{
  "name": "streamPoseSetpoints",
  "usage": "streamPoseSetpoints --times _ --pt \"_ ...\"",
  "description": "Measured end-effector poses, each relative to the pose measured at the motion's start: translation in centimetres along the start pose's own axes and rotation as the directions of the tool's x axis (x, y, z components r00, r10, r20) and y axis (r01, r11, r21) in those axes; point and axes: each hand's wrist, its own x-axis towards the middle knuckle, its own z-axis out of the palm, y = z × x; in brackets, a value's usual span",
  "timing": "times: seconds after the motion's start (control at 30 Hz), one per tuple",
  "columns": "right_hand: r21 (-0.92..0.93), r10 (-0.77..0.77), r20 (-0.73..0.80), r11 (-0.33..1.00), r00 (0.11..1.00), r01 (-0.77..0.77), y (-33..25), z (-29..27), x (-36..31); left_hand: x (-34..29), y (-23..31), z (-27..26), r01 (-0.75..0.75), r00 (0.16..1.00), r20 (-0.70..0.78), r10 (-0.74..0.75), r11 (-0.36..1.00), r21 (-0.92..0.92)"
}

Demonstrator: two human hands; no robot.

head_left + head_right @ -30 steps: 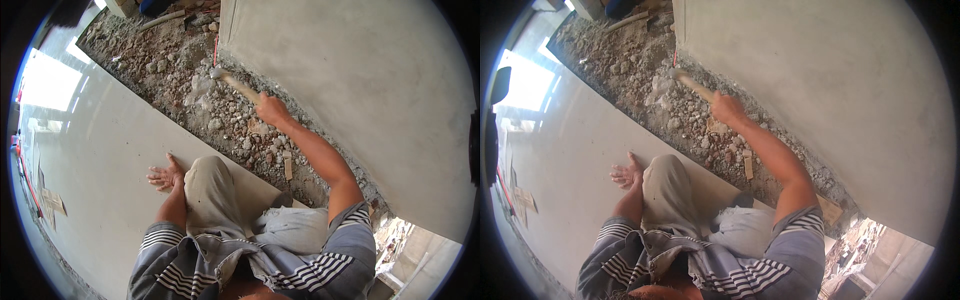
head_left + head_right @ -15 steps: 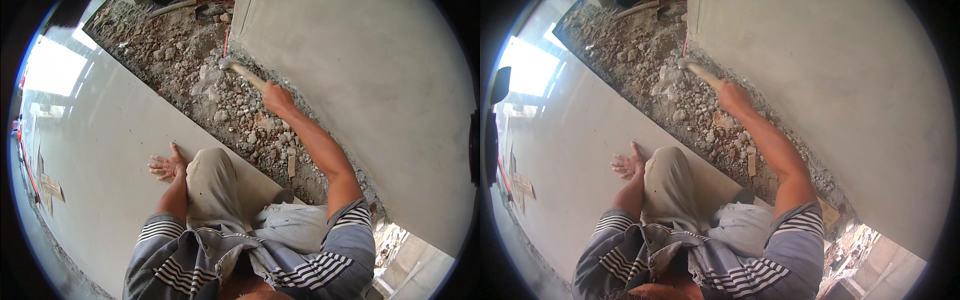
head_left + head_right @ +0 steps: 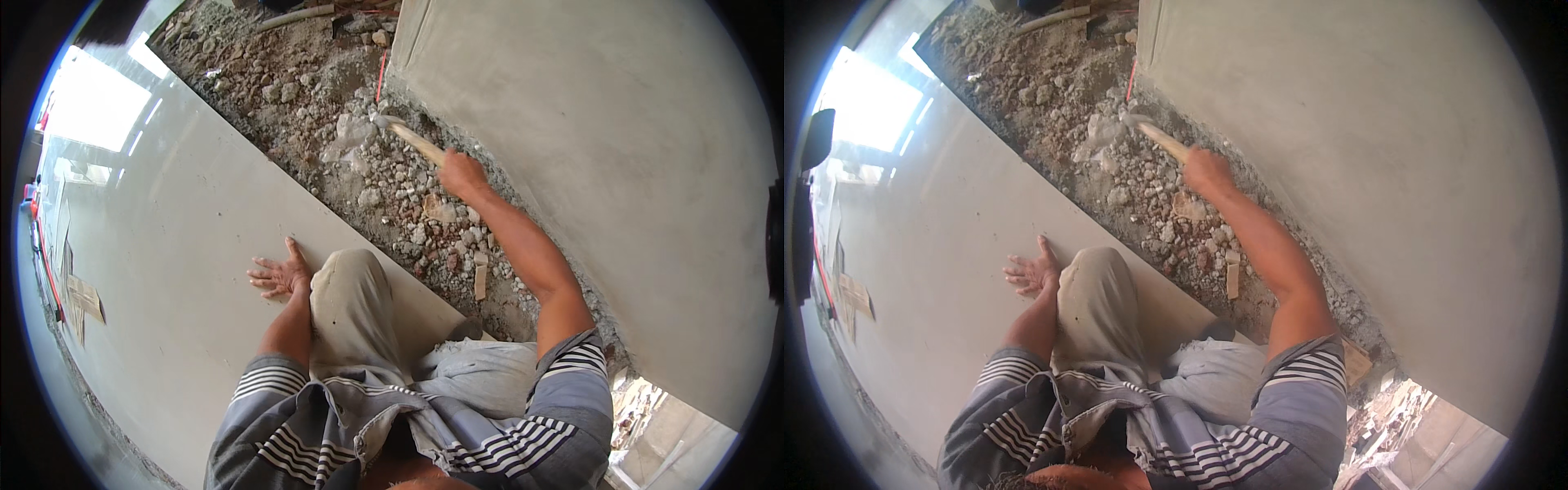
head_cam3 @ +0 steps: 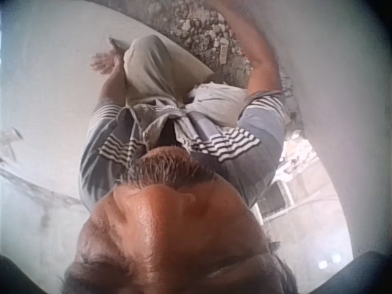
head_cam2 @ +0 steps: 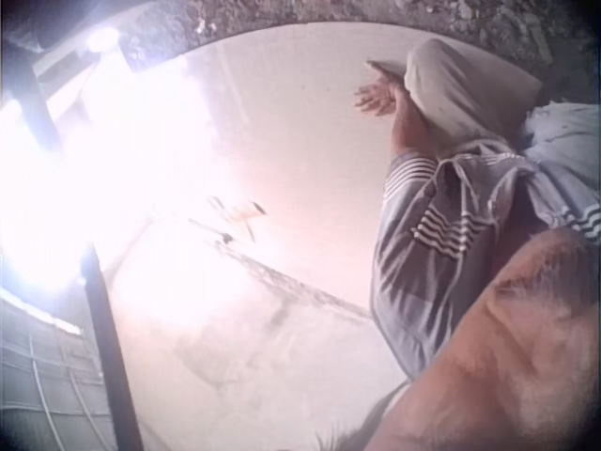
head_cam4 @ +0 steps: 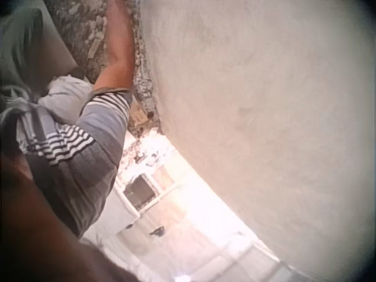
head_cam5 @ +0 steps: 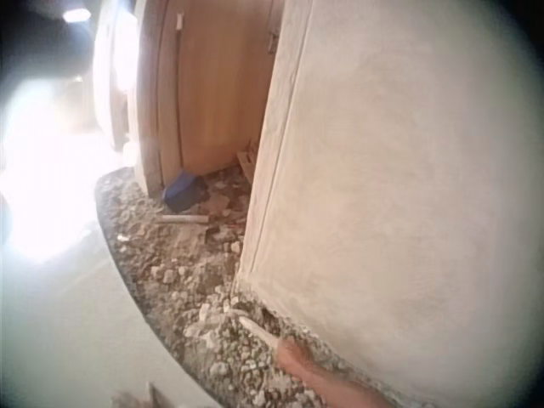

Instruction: The person sits on the floor and uses a hammer to break up and clear debris from the exposed subfloor area next to a large white tile. They repeatedly strike the rubble and remove small pieces by hand.

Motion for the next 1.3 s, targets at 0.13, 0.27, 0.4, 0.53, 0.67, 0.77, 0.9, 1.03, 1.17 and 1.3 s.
streamPoseSetpoints --times 0.13,0.27,0.4,0.53,0.67,0.77,0.9,1.03,1.17,1.3 --pt "0.127 -0.387 -0.287 0.891 0.876 0.436 -4.5 0.5 -2.1 0.0 0.1 0.0 0.006 1.0 -0.004 -0.006 1.0 0.027" --pt "-0.178 -0.685 -0.612 0.605 0.395 0.776 -4.7 -0.4 -2.1 0.1 -0.1 0.2 -0.011 1.0 -0.001 0.011 1.0 0.002" --pt "0.0 -0.165 -0.134 0.986 0.977 0.167 0.5 -1.4 0.7 0.0 -0.1 0.6 -0.018 0.999 -0.028 0.017 1.0 -0.018" --pt "-0.068 0.029 -0.06 0.997 0.998 -0.033 0.8 -0.9 2.2 0.0 -0.2 0.4 -0.032 0.998 -0.056 0.031 0.999 -0.011" --pt "0.153 -0.125 -0.074 0.979 0.989 0.135 -2.6 -0.8 0.0 0.1 -0.3 0.3 -0.002 1.0 -0.003 0.002 1.0 -0.019" --pt "0.026 -0.464 -0.384 0.859 0.798 0.512 -3.9 -0.9 -1.2 0.0 0.0 0.2 -0.012 1.0 -0.001 0.011 1.0 -0.026" --pt "-0.185 -0.65 -0.486 0.73 0.584 0.658 -0.5 -1.2 0.4 -0.1 -0.1 -0.1 -0.01 1.0 0.011 0.01 1.0 -0.023" --pt "-0.121 0.002 -0.113 0.993 0.994 -0.016 2.8 -0.7 2.2 0.0 -0.1 0.0 -0.021 1.0 -0.021 0.021 0.999 -0.024" --pt "0.105 -0.078 -0.102 0.99 0.992 0.089 0.1 0.1 0.3 0.1 -0.1 0.4 -0.018 1.0 -0.012 0.018 0.999 -0.034" --pt "0.063 -0.477 -0.403 0.837 0.781 0.544 -4.9 -0.8 -1.2 0.1 0.0 0.3 -0.014 1.0 -0.013 0.014 1.0 -0.009"
